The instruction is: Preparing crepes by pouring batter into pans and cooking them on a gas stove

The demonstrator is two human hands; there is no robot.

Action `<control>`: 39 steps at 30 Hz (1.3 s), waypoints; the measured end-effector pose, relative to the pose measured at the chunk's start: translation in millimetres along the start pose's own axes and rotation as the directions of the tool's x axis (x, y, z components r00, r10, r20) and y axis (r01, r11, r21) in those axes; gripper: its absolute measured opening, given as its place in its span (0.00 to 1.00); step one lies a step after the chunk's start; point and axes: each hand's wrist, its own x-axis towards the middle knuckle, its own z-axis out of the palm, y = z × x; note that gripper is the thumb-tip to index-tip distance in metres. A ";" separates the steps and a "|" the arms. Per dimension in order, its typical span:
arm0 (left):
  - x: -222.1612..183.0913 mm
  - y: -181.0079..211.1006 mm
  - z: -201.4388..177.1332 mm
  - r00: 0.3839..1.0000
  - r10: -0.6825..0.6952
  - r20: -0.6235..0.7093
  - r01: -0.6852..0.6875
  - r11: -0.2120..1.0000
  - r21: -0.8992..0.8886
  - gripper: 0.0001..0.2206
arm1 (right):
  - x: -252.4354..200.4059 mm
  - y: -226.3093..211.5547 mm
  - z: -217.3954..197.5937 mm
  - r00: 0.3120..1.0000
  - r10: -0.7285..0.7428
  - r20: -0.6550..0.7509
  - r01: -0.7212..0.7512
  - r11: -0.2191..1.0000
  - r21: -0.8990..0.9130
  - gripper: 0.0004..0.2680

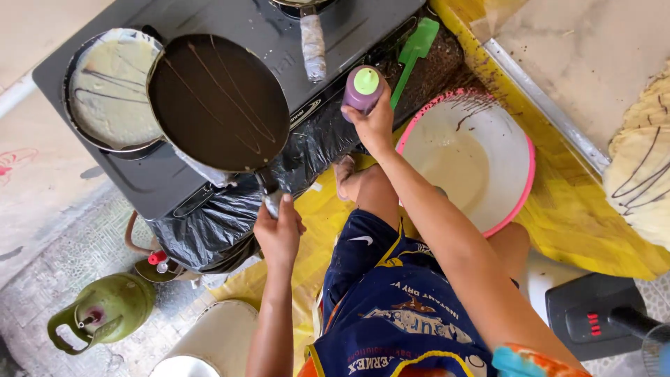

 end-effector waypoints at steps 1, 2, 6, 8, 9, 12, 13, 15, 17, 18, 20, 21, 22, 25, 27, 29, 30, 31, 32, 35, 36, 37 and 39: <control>11.6 -6.8 9.0 1.000 -0.001 0.017 0.001 1.000 0.008 0.17 | 1.2 17.1 -5.4 1.000 0.011 -0.014 -0.011 1.000 -0.005 0.35; 23.1 -13.8 18.6 0.999 0.019 0.040 -0.014 0.991 -0.136 0.14 | 2.2 34.5 -11.0 0.998 0.005 0.056 -0.004 1.000 -0.020 0.42; 43.7 -24.1 51.9 0.995 -0.012 0.098 0.051 0.909 -0.413 0.14 | -24.9 65.5 -72.8 0.966 -0.255 0.030 0.256 0.948 -0.190 0.33; 50.1 -34.9 59.7 0.990 -0.026 0.139 0.087 0.887 -0.453 0.15 | -41.6 93.1 -124.4 0.982 -0.176 -0.060 0.158 0.960 -0.231 0.28; 56.6 -37.3 65.9 0.987 -0.032 0.159 0.109 0.856 -0.505 0.16 | -43.5 104.5 -148.6 0.983 -0.118 -0.139 0.080 0.964 -0.254 0.25; 58.8 -31.7 72.8 0.984 -0.051 0.172 0.140 0.815 -0.562 0.18 | -33.9 206.9 -229.1 0.974 0.018 -0.226 -0.098 0.932 -0.348 0.21; 65.0 -39.9 74.7 0.983 -0.054 0.175 0.145 0.817 -0.558 0.18 | -28.9 201.1 -235.9 0.973 0.023 -0.228 -0.103 0.931 -0.349 0.21; 79.3 -55.5 76.8 0.975 -0.057 0.214 0.172 0.802 -0.573 0.20 | -18.1 190.9 -245.4 0.987 0.062 -0.151 -0.116 0.917 -0.381 0.15; 88.8 -58.7 77.6 0.971 -0.056 0.230 0.179 0.813 -0.555 0.21 | 14.3 190.4 -209.8 0.994 -0.064 -0.090 0.020 0.908 -0.419 0.13; 94.3 -59.2 79.6 0.967 -0.055 0.248 0.185 0.818 -0.544 0.22 | 31.6 190.4 -193.2 0.981 -0.195 -0.024 0.163 0.877 -0.452 0.12; 96.7 -52.7 76.2 0.957 -0.097 0.274 0.231 0.826 -0.514 0.27 | 60.6 161.3 -127.6 0.999 -0.028 -0.044 0.011 0.936 -0.351 0.12; 97.9 -49.7 75.0 0.946 -0.140 0.291 0.274 0.824 -0.495 0.32 | 76.5 147.1 -96.0 0.991 0.127 -0.037 -0.132 0.960 -0.247 0.13; 97.8 -52.9 70.2 0.944 -0.141 0.300 0.278 0.830 -0.484 0.32 | 86.8 140.0 -75.7 0.989 0.137 -0.048 -0.145 0.959 -0.244 0.13; 90.8 -59.6 57.8 0.965 -0.145 0.216 0.236 0.840 -0.489 0.38 | 115.6 129.0 -33.2 0.975 0.217 -0.046 -0.221 0.934 -0.280 0.26; 72.4 -64.6 45.8 0.958 -0.192 0.212 0.266 0.872 -0.411 0.43 | 129.0 130.1 -18.7 0.923 0.384 -0.018 -0.346 0.808 -0.477 0.33; 38.5 -77.9 48.7 0.942 -0.271 0.200 0.336 0.807 -0.487 0.42 | 128.5 89.3 -46.9 0.860 0.510 -0.008 -0.486 0.815 -0.316 0.33; 20.4 -84.9 48.0 0.919 -0.347 0.189 0.390 0.726 -0.566 0.42 | 127.2 68.3 -59.5 0.788 0.615 0.028 -0.605 0.782 -0.152 0.33; 4.3 -102.5 58.9 0.918 -0.348 0.190 0.392 0.727 -0.564 0.42 | 118.1 69.2 -82.2 0.786 0.618 0.027 -0.608 0.780 -0.152 0.33; -11.9 -120.2 69.6 0.832 -0.489 0.260 0.547 0.650 -0.527 0.42 | 108.6 70.0 -104.9 0.751 0.655 0.081 -0.647 0.755 -0.108 0.22; -40.9 -141.6 118.9 0.829 -0.411 0.378 0.516 0.823 -0.237 0.32 | 39.9 163.8 -174.9 0.777 0.623 0.088 -0.629 0.765 0.136 0.13; -45.9 -143.2 137.6 0.846 -0.198 0.495 0.227 0.974 0.001 0.33 | 5.8 204.3 -198.7 0.828 0.560 0.013 -0.532 0.778 0.334 0.13; -37.1 -117.1 166.1 0.847 -0.205 0.490 0.232 0.973 0.006 0.33 | -20.6 226.6 -222.9 0.824 0.566 0.018 -0.539 0.774 0.332 0.13; -18.1 -65.3 224.1 0.792 0.230 0.566 -0.476 0.813 0.335 0.38 | -72.9 270.3 -272.4 0.821 0.552 -0.146 -0.569 0.813 -0.121 0.13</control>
